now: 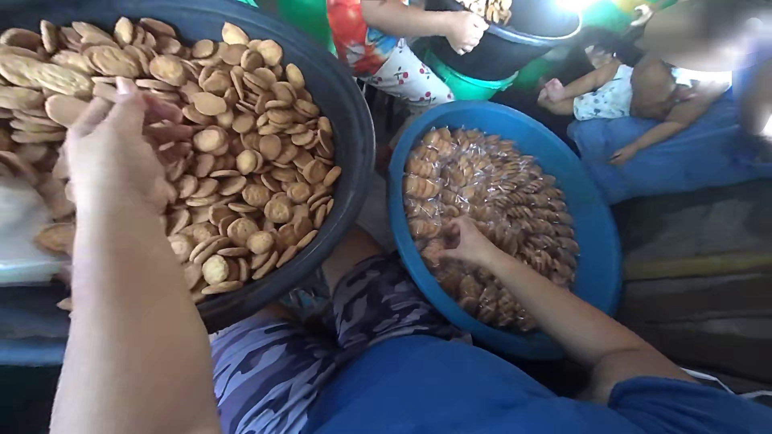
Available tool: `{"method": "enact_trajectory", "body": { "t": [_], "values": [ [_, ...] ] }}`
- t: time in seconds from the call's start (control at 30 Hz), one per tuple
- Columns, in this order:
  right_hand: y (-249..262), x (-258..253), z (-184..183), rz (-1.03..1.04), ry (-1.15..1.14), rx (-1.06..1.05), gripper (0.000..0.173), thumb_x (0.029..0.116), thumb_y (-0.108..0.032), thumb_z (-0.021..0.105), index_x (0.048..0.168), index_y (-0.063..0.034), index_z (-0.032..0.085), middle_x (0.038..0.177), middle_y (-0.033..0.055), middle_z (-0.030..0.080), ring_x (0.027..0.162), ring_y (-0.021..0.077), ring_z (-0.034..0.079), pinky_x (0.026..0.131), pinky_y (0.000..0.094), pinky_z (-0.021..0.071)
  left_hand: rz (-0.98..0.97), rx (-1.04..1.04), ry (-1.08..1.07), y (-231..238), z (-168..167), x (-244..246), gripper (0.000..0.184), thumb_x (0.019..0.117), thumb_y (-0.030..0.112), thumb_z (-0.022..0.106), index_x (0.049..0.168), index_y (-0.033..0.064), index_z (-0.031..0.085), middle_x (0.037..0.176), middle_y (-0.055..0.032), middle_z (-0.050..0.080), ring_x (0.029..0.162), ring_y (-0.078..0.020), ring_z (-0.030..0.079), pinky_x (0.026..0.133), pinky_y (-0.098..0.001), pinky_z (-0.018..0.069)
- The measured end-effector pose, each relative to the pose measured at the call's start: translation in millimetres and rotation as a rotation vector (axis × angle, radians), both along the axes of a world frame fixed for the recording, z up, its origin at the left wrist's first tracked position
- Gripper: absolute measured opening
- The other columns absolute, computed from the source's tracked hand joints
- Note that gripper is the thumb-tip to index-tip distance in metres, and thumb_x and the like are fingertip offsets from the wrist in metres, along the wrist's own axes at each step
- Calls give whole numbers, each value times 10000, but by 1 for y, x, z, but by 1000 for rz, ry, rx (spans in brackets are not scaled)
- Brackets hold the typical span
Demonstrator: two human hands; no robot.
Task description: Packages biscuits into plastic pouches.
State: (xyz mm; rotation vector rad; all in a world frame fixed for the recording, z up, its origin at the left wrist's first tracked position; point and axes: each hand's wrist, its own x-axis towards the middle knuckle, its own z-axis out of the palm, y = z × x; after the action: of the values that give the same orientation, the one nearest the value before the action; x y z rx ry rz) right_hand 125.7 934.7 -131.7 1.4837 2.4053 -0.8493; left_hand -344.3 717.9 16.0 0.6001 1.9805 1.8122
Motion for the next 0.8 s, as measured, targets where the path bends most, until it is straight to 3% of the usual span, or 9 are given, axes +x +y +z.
{"method": "enact_trajectory", "body": {
  "t": [0.1,0.17,0.27,0.37,0.43,0.5,0.6,0.7,0.8],
  "values": [
    [-5,8,-6,-32,-12,5,1133,679,-629,884,1529,-59,399,1566,298,349,1420,474,397,1137,635,371,44,-105,161,-15,2,-32,365,1053,460,509,1234,155,594,1109,42,687,927,-99,705,789,-310,603],
    [-4,5,-4,-83,-23,-60,1112,684,-631,883,1510,-55,411,1565,307,341,1415,470,407,1129,612,397,134,-386,362,-32,11,-46,521,1055,492,480,1338,63,565,1244,-78,652,1072,-160,668,922,-379,552],
    [1,-2,-1,-95,-76,-145,1071,689,-606,896,1458,-21,435,1517,315,392,1348,455,482,1078,585,450,234,-803,447,-67,27,-52,614,1091,316,462,1516,-108,330,1495,-375,425,1411,-479,431,1159,-633,313],
    [7,-7,0,-64,-129,-177,1050,702,-570,904,1459,-14,435,1499,328,409,1348,463,481,1083,594,439,328,-1247,337,-99,33,-63,816,1042,212,617,1580,-125,104,1587,-399,257,1496,-498,293,1207,-615,248],
    [10,-10,0,-47,-156,-189,1022,730,-536,900,1465,-4,430,1486,344,419,1345,478,482,1084,613,430,336,-1456,440,-129,2,-99,849,1010,277,673,1539,-168,180,1526,-418,339,1429,-527,384,1160,-637,320],
    [12,-10,-1,-36,-176,-196,995,751,-533,887,1467,-13,432,1476,334,439,1328,466,503,1078,609,438,328,-1371,768,-166,-35,-134,673,949,278,731,1273,-258,486,1231,-490,545,1139,-635,571,920,-757,449],
    [12,-10,1,-12,-168,-206,964,769,-521,879,1458,-7,441,1434,323,488,1295,442,538,1072,586,448,321,-1704,351,-113,19,-87,481,1026,203,574,1306,-182,507,1372,-381,520,1292,-524,526,977,-686,451],
    [15,-17,30,94,-264,-204,848,806,-528,847,1385,9,537,1331,290,586,1219,421,595,1053,600,456,279,-1698,536,-92,36,-62,461,974,277,624,1125,-158,598,1179,-371,608,1109,-535,611,813,-700,495],
    [24,-50,95,126,-266,-43,719,870,-566,768,1313,-16,638,1261,277,647,1205,456,605,1035,681,435,230,-1478,667,-69,54,-47,345,986,199,634,1045,-141,627,1106,-395,633,1052,-597,616,790,-778,457]
  ]
}}
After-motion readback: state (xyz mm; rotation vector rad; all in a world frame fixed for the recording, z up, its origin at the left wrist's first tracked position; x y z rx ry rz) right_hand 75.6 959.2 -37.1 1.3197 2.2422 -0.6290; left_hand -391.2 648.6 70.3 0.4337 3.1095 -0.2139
